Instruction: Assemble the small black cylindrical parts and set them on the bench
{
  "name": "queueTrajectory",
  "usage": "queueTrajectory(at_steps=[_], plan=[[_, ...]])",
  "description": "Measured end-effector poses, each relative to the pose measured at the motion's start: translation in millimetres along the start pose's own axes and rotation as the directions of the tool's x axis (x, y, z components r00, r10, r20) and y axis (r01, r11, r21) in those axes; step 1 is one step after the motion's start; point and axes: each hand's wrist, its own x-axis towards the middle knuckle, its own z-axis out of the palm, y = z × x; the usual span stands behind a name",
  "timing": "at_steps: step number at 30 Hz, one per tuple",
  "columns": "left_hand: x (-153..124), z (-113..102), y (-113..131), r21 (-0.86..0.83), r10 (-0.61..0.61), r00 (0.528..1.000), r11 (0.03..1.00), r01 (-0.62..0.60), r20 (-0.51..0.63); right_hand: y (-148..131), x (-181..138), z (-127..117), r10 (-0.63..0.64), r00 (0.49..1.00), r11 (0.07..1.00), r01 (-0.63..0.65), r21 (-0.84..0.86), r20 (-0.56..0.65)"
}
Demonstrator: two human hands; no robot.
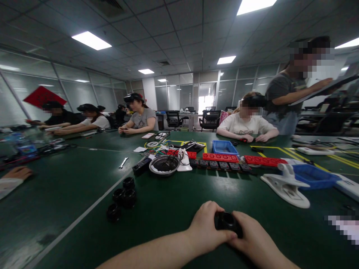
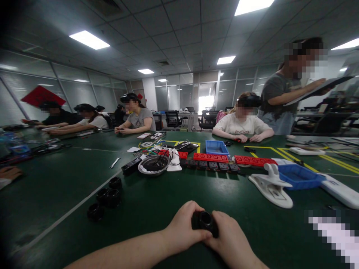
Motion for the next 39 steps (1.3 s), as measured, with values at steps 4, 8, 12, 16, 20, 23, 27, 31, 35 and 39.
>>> queueTrajectory(at_steps=[4,8,12,16,20,23,27,31,35,39], plan=[[1,-2,-2,0.007,0.030,1.000,1.000,-0.030,0.002,-2,-2,-1,-0.023,1.000,0.999,0.022,-0.049,-0.014],[3,-4,-7,-0.023,0.096,0.994,0.995,-0.095,0.052,5,0,-10,-0.129,0.987,0.979,0.110,0.173,0.101],[6,-6,-9,-0.040,0.149,0.983,0.988,-0.146,0.103,10,3,-23,-0.172,0.953,0.929,0.073,0.362,0.248],[6,-8,-8,-0.028,0.179,0.973,0.984,-0.176,0.148,13,5,-28,-0.176,0.941,0.905,0.038,0.423,0.291],[5,-8,-6,-0.033,0.154,0.978,0.988,-0.150,0.141,13,6,-23,-0.126,0.957,0.924,0.018,0.382,0.259],[4,-6,-6,-0.037,0.100,0.989,0.995,-0.097,0.110,10,6,-15,-0.092,0.971,0.948,0.017,0.318,0.221],[3,0,-6,-0.052,0.040,0.998,0.998,-0.038,0.038,5,4,-3,-0.026,0.996,0.988,0.013,0.154,0.080],[3,3,-5,-0.052,0.008,1.000,0.999,-0.009,-0.027,2,0,4,0.007,0.998,1.000,-0.008,-0.020,-0.062],[4,-1,-6,-0.043,0.047,0.998,0.998,-0.045,0.034,4,0,-1,-0.086,0.996,0.996,0.086,0.038,-0.009],[7,-8,-9,-0.042,0.120,0.982,0.993,-0.115,0.146,10,3,-16,-0.198,0.964,0.951,0.145,0.272,0.178]])
